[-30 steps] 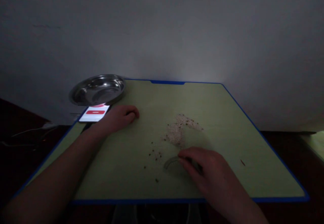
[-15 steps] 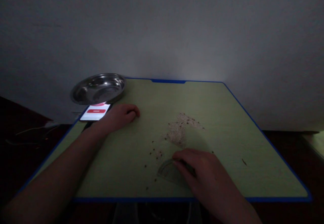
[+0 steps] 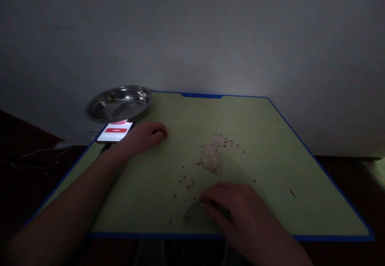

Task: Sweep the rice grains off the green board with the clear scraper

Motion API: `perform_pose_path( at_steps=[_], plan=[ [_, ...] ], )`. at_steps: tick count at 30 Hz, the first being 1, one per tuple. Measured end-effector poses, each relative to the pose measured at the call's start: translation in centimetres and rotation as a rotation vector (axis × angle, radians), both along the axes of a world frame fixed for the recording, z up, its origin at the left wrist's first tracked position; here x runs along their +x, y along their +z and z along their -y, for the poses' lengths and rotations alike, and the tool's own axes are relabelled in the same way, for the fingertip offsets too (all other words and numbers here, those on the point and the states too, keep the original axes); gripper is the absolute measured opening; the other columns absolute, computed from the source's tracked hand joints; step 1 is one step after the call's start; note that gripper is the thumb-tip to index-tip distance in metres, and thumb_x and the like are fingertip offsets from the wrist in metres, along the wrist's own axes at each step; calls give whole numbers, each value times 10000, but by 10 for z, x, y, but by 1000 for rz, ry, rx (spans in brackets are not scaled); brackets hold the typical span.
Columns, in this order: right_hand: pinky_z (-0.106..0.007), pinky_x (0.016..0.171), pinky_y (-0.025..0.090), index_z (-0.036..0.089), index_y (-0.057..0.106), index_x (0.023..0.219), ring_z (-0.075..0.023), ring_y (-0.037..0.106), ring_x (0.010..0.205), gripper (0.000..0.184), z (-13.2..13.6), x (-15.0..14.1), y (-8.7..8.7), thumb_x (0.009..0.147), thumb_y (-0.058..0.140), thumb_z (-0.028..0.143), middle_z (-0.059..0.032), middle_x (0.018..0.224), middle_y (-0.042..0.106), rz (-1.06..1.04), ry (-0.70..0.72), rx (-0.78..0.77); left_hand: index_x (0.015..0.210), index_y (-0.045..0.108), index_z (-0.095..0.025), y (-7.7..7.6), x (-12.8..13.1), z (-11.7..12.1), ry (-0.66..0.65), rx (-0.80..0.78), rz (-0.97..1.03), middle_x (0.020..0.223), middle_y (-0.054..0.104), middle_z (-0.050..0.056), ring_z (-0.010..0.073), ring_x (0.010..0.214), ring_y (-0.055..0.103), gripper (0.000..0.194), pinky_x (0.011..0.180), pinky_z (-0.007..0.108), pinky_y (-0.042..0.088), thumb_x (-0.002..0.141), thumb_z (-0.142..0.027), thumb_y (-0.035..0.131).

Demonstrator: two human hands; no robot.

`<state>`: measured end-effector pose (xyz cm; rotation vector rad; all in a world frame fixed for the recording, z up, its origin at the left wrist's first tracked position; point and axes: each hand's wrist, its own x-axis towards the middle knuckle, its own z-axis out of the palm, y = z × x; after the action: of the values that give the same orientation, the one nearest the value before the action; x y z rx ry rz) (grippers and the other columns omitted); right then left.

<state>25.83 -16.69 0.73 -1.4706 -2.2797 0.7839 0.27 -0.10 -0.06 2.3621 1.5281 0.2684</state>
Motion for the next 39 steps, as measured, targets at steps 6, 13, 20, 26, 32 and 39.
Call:
perform_pose_path(
  at_steps=[6, 13, 20, 26, 32, 39],
  plan=[
    [-292, 697, 536, 275, 699, 938, -175, 685, 792, 196, -5, 5, 0, 899, 511, 310, -6, 910, 736, -18, -145, 63, 839, 702, -197, 2, 1, 2, -6, 4, 3, 826, 710, 39, 172, 720, 608, 303, 646, 278, 422, 769, -237, 410],
    [-333, 741, 526, 235, 699, 969, -188, 684, 798, 208, -20, -28, -5, 904, 502, 261, -23, 915, 737, -36, -99, 169, 835, 699, -199, 1, 0, 2, -4, 12, 5, 841, 710, 40, 184, 747, 615, 308, 662, 292, 425, 772, -246, 402],
    [-300, 672, 513, 258, 719, 975, -170, 667, 732, 231, -18, -27, 5, 917, 495, 260, -18, 864, 721, 25, 38, 125, 845, 708, -203, 1, 0, 3, -11, 15, 11, 820, 708, 39, 179, 719, 609, 308, 659, 290, 426, 774, -233, 410],
    [-284, 649, 493, 277, 706, 947, -153, 650, 714, 209, -10, -25, 7, 922, 498, 274, 8, 837, 703, -4, 39, 68, 857, 712, -198, 1, 1, 4, -12, 19, 6, 826, 707, 43, 179, 731, 607, 309, 653, 285, 423, 777, -235, 415],
    [-286, 635, 476, 262, 704, 899, -153, 634, 685, 224, -10, -32, 7, 920, 484, 228, 8, 802, 687, 54, 84, 28, 851, 709, -195, 2, 1, 4, -17, 19, 9, 834, 708, 51, 191, 737, 610, 310, 656, 297, 421, 778, -234, 410],
    [-281, 657, 485, 284, 698, 894, -159, 645, 718, 227, -4, -19, 12, 934, 474, 277, 3, 848, 699, 41, 36, 68, 856, 708, -207, 2, 2, 5, -5, 20, -6, 828, 709, 37, 175, 720, 602, 308, 648, 282, 418, 782, -242, 411]
  ],
)
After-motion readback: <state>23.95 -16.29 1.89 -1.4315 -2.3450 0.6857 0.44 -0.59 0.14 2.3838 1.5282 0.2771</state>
